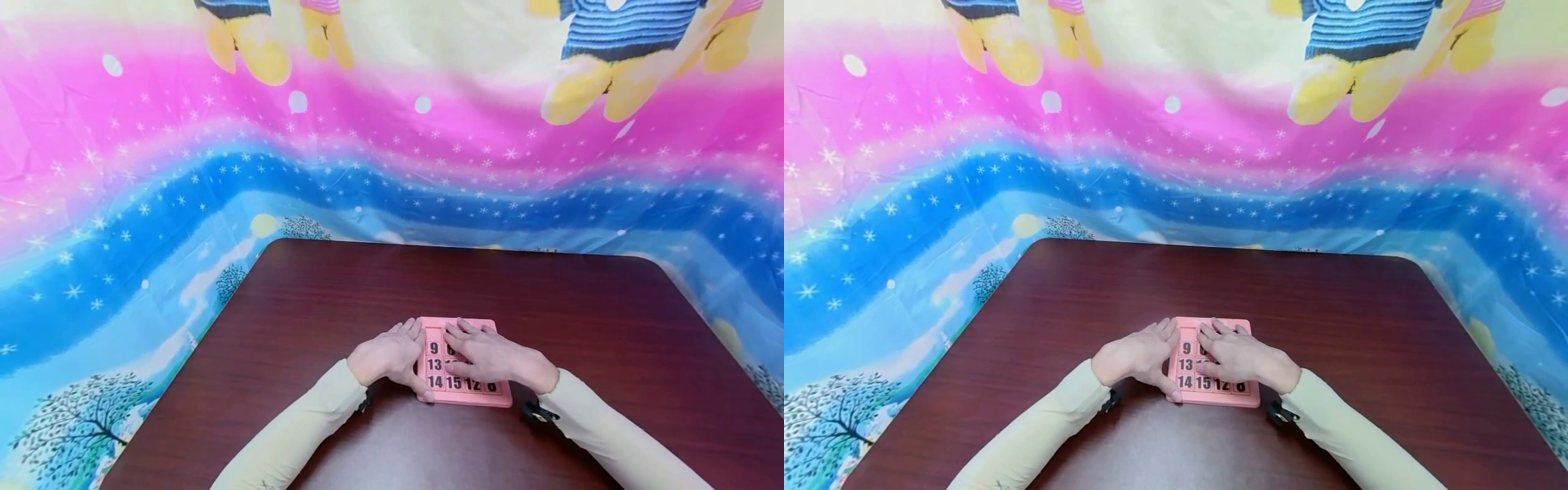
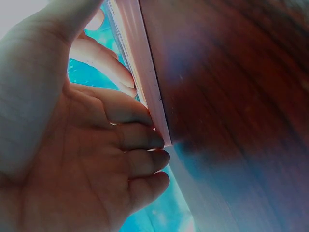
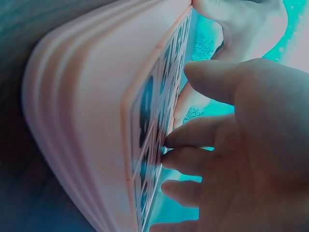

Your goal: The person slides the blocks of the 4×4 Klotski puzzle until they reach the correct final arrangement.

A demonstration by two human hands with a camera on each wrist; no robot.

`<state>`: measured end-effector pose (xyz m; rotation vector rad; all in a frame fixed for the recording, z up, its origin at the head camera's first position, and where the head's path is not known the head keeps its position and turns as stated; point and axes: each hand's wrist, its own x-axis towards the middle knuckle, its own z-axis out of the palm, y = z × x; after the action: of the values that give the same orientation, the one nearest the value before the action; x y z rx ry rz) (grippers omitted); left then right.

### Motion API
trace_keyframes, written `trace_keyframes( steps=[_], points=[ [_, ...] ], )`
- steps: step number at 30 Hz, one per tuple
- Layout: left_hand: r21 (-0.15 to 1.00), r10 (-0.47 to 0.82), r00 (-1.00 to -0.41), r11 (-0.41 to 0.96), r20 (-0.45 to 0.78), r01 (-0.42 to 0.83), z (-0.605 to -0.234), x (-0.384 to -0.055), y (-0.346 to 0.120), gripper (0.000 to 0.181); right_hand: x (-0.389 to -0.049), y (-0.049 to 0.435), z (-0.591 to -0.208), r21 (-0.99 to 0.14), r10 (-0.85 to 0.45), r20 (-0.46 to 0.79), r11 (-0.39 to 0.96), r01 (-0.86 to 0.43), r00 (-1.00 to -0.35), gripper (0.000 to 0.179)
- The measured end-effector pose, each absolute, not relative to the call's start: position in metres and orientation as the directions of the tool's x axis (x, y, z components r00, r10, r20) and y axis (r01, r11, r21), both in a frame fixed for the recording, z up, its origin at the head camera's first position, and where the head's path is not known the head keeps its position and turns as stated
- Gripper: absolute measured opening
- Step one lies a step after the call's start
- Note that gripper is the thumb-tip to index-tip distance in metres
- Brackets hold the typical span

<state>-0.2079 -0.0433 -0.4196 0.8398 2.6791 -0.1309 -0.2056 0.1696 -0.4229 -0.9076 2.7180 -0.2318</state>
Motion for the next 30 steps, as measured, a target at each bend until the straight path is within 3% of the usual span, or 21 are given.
trace_keyframes(
  steps=[15, 30],
  points=[
    [0.023, 0.555, -0.763, 0.813, -0.330, 0.582, -0.421, -0.210, -0.045, 0.127, -0.212, 0.146, -0.425, -0.231, -0.647, -0.214, 0.762, -0.605, -0.732, 0.068],
    [0.015, 0.539, -0.774, 0.824, -0.331, 0.567, -0.423, -0.210, -0.044, 0.128, -0.204, 0.191, -0.414, -0.230, -0.572, -0.163, 0.814, -0.533, -0.804, 0.069]
  ],
)
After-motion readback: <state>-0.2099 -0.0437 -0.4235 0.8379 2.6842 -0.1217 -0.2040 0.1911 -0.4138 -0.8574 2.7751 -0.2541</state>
